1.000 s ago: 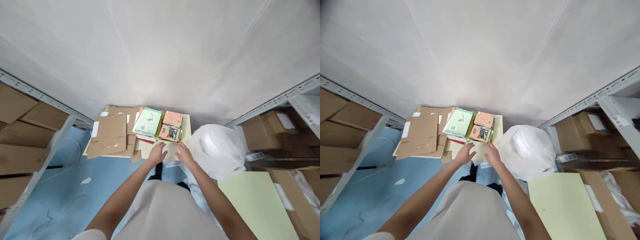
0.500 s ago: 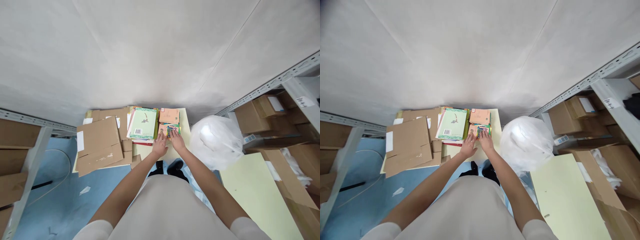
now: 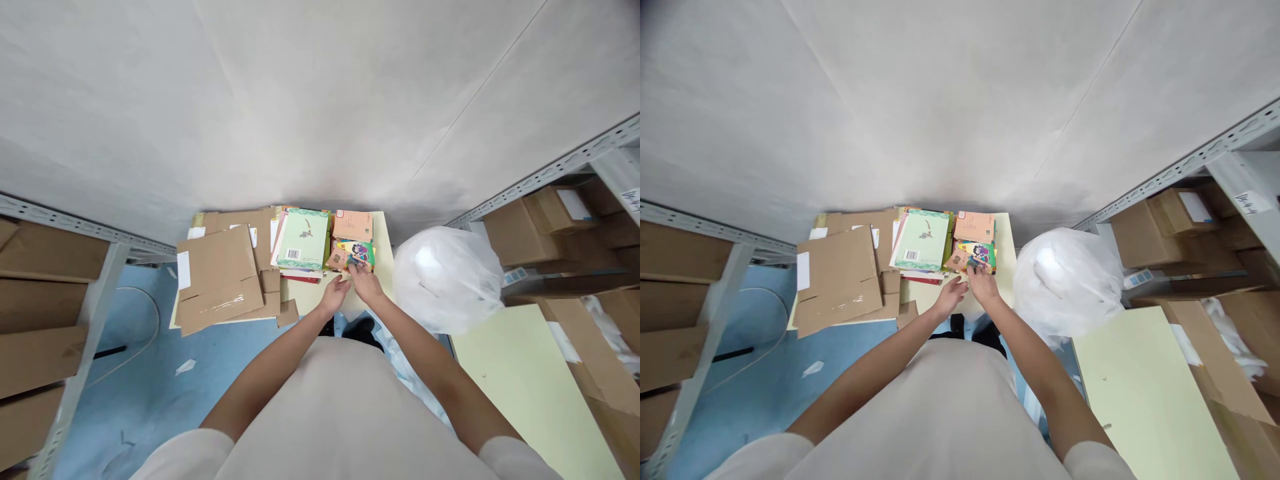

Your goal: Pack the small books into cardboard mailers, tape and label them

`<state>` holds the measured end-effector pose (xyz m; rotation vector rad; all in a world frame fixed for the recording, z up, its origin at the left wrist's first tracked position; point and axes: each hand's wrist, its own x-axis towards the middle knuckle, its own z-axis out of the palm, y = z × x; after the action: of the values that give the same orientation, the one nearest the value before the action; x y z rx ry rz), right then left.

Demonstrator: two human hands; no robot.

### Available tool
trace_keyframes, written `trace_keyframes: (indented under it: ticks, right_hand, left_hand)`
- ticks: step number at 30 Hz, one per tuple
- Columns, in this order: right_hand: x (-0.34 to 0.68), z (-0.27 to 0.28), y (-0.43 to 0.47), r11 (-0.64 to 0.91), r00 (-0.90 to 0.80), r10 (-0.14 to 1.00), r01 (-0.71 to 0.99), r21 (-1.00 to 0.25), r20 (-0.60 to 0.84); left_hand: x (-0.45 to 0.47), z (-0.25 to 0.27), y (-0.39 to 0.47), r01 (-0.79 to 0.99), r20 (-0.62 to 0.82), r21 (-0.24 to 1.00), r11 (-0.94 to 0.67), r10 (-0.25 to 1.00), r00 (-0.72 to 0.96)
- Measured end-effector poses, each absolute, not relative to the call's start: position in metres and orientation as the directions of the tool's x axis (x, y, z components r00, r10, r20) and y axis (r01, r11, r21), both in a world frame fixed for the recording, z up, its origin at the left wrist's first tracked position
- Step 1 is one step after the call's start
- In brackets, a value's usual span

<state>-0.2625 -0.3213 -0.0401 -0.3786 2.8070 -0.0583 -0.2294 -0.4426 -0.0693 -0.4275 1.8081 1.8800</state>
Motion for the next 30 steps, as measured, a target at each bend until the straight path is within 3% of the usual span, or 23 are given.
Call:
trace_keyframes:
  ticks: [3,7,11,15,18,21,23,25,27,30]
  right_hand:
    - [-0.249,-0.029,-0.325,0.971,-0.924,-0.231,-0.198,-0.136,-0.304]
    - [-0.223,-0.021,-0.325,0.949,-0.958,-0.2,-0.137,-0.283,-0.206]
    - [-0.194,-0.016,-0.317,0.875,-0.98,-0.196,-0.163,-0.456,-0.025]
    - [-0.164,-0.002,-0.291,0.785,-0.992,-0.114,-0.128,-0.606,0.062]
    - [-0.14,0.013,-0.251,0.711,-0.992,0.085,-0.008,-0.704,0.097]
    - [-0.105,0.027,-0.194,0.62,-0.872,0.465,0.199,-0.759,0.151]
    - [-0.075,0.035,-0.153,0.453,-0.735,0.669,0.29,-0.843,0.106]
    - [-0.041,0.041,-0.117,0.197,-0.658,0.752,0.276,-0.941,-0.036]
    - [-0.007,0.047,-0.087,-0.031,-0.628,0.763,0.204,-0.978,-0.155]
    - [0.04,0.054,-0.053,-0.153,-0.561,0.807,0.103,-0.983,-0.184]
  left_hand:
    - [-0.229,-0.059,-0.433,-0.562,-0.534,0.814,-0.15,0.191,-0.824]
    - [-0.215,-0.045,-0.422,-0.561,-0.528,0.73,-0.39,0.198,-0.826]
    - [-0.2,-0.035,-0.409,-0.474,-0.479,0.761,-0.443,0.109,-0.871]
    - [-0.191,-0.023,-0.393,-0.489,-0.451,0.773,-0.405,0.191,-0.872]
    - [-0.187,-0.011,-0.375,-0.503,-0.387,0.821,-0.271,0.384,-0.838]
    - [-0.179,0.005,-0.344,-0.466,-0.286,0.876,-0.124,0.645,-0.708]
    - [-0.168,0.016,-0.315,-0.437,-0.241,0.898,-0.056,0.768,-0.593]
    - [-0.151,0.027,-0.282,-0.418,-0.224,0.908,-0.004,0.84,-0.494]
    - [-0.129,0.036,-0.247,-0.404,-0.225,0.913,0.051,0.89,-0.397]
    - [-0.093,0.042,-0.199,-0.385,-0.255,0.913,0.138,0.928,-0.273]
